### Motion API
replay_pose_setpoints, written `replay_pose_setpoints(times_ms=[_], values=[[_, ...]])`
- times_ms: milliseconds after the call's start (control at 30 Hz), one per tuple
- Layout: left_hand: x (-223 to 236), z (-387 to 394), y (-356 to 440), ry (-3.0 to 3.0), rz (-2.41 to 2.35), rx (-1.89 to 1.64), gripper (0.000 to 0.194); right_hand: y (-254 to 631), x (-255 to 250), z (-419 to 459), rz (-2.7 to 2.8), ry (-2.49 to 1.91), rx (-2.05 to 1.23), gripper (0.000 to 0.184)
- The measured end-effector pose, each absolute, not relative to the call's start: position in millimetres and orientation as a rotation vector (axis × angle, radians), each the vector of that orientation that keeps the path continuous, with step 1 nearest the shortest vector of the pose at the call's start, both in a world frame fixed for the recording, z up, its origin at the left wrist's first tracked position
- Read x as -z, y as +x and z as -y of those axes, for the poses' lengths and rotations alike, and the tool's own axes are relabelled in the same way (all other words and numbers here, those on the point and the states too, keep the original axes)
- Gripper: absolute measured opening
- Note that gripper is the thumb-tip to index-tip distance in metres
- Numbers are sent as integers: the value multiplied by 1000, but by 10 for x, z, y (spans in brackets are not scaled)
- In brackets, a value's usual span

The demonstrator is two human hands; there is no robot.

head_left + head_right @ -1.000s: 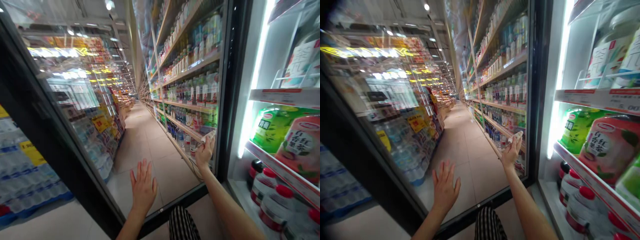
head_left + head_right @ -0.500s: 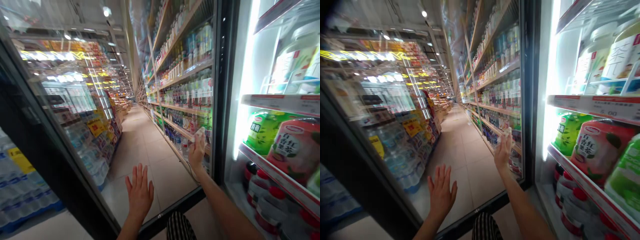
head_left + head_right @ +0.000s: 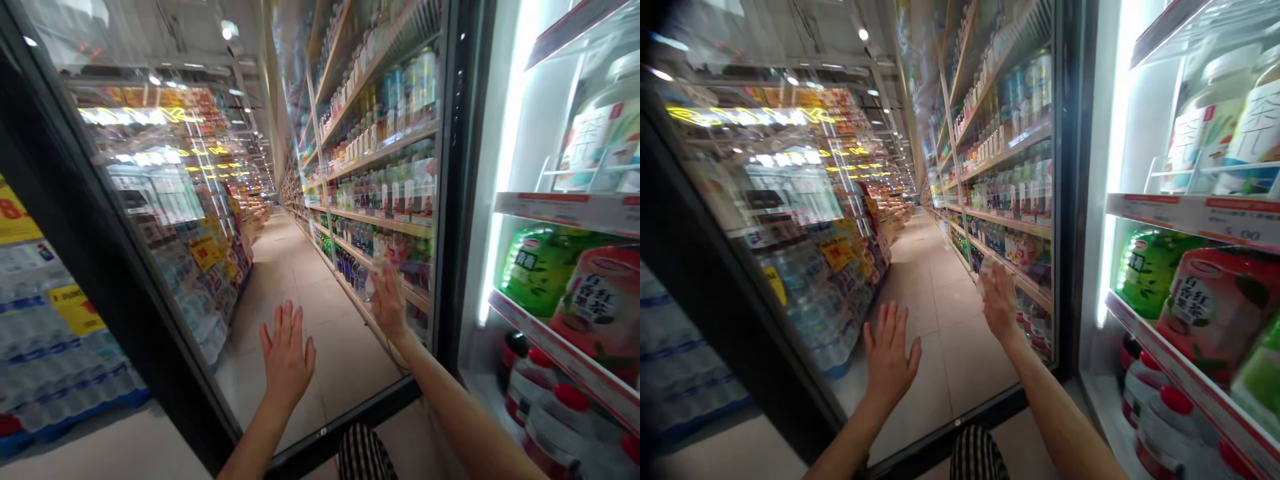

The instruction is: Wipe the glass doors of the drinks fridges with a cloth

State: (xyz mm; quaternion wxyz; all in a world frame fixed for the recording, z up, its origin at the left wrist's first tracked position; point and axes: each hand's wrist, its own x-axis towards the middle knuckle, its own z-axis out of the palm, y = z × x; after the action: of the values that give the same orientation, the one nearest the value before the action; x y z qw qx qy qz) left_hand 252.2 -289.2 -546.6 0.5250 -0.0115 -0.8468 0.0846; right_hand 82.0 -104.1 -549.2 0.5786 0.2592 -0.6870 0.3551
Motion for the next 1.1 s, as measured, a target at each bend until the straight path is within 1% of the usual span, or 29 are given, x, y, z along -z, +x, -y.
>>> replay_pose_setpoints(times_ms=[100,133,200,300,333,367,467,533,567,667,733,767,867,900,967,1067,1100], values=[[5427,2920,2507,-5,2038,-204,61,704,5362,1005,1530,214,-1054,50],[5430,2922,2506,2,2040,-206,60,693,5327,1026,1507,150,-1087,50],[5441,2918,2508,18,2035,-213,60,730,5299,1101,1498,247,-1041,51],[5442,2915,2517,15,2029,-232,59,802,5300,1141,1540,663,-800,53],[5437,2917,2521,11,2032,-236,58,794,5282,1108,1554,737,-750,53],[5432,2919,2525,9,2038,-236,58,767,5248,1059,1565,726,-752,53],[5425,2918,2528,10,2051,-236,57,684,5088,956,1528,368,-965,51],[5429,2910,2524,18,2048,-238,57,742,5026,1036,1499,270,-1018,50],[5432,2907,2524,20,2044,-239,57,812,5027,1119,1504,332,-981,50],[5427,2915,2541,4,2040,-229,59,1038,5099,1369,1515,771,-699,52],[5396,2942,2570,-36,2036,-209,60,1070,5099,1409,1499,874,-623,53],[5370,2962,2588,-48,2025,-194,60,1042,5065,1389,1493,805,-678,52],[5258,3032,2631,-5,1951,-132,61,940,4896,1328,1446,385,-990,49],[5217,3057,2640,29,1925,-115,61,950,4855,1349,1430,323,-1041,48],[5150,3105,2653,75,1894,-107,62,1059,4842,1462,1444,420,-988,49],[5103,3171,2676,83,1910,-149,63,1274,4918,1650,1461,865,-662,52],[5100,3192,2688,81,1920,-164,63,1305,4924,1675,1449,934,-600,53]])
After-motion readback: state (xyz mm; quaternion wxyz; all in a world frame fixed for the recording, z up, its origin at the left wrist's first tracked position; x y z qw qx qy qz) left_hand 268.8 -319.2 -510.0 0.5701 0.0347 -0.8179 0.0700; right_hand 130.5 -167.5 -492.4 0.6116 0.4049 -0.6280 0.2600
